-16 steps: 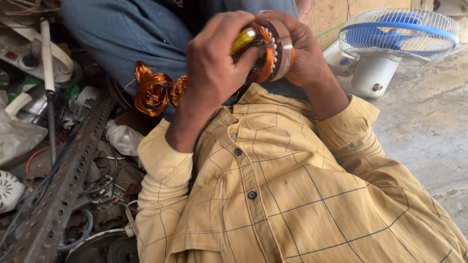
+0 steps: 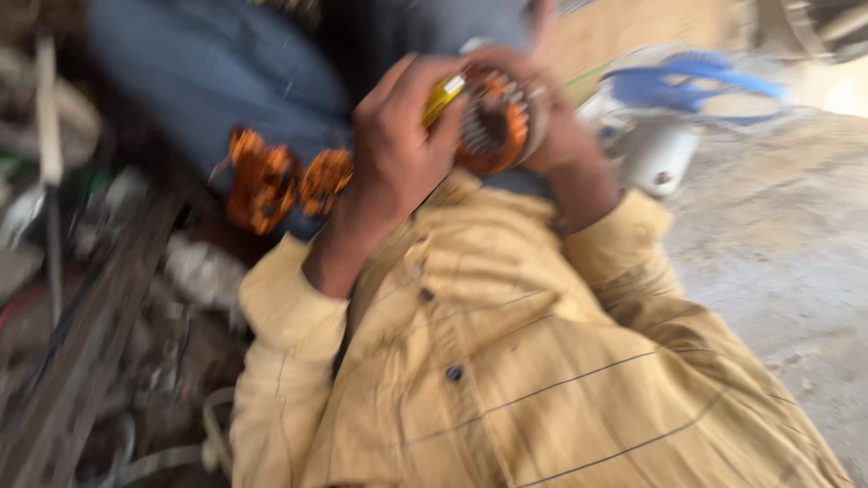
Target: The person winds copper wire around a motor stator core, using a lighter to heat and seal the wire ends. The person sits on the floor in a cluttered workshop while performing the task.
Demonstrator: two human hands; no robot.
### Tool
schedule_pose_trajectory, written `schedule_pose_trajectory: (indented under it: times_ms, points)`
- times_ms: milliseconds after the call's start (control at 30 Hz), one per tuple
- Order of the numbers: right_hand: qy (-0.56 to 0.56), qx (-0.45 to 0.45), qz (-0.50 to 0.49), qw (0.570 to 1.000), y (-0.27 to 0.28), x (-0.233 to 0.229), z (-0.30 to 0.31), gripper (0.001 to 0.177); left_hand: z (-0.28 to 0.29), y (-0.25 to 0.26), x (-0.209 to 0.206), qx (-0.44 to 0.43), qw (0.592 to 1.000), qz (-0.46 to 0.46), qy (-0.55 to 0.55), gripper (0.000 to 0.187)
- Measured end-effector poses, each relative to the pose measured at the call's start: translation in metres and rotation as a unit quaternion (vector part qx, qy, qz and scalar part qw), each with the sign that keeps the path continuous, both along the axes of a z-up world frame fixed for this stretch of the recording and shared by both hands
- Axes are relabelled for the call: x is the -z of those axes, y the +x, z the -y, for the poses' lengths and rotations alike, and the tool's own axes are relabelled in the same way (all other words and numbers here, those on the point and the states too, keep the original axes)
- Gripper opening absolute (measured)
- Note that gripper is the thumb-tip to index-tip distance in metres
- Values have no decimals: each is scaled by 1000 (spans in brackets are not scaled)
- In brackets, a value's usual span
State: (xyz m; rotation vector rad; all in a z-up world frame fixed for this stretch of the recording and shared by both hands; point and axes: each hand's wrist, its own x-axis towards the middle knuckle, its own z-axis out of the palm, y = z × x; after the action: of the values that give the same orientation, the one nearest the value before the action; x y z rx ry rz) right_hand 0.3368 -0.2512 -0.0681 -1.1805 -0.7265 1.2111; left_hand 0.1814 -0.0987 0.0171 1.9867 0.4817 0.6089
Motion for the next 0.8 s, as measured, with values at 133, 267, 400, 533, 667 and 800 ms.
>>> schedule_pose_trajectory:
  times_ms: [133,267,400,533,667,800]
  points:
    - [-43,-34,255,965,12,0,9,56,-3,8,-23,19,1000,-3,8,25]
    - [-22,20,-262,965,-7,19,-1,43,-4,10,-34,34,998,-48,8,24]
    - [57,-12,-232,971,-9,22,-1,41,4,10,-26,30,998,-52,33,24]
    - [88,-32,-250,964,-4,9,-3,45,13,12,-16,2,998,-45,44,21]
    - [100,-36,-234,966,-3,3,-5,49,14,8,-8,7,999,-34,8,22]
    - [96,-27,-222,970,-5,0,-8,50,11,9,-4,3,999,-35,12,21]
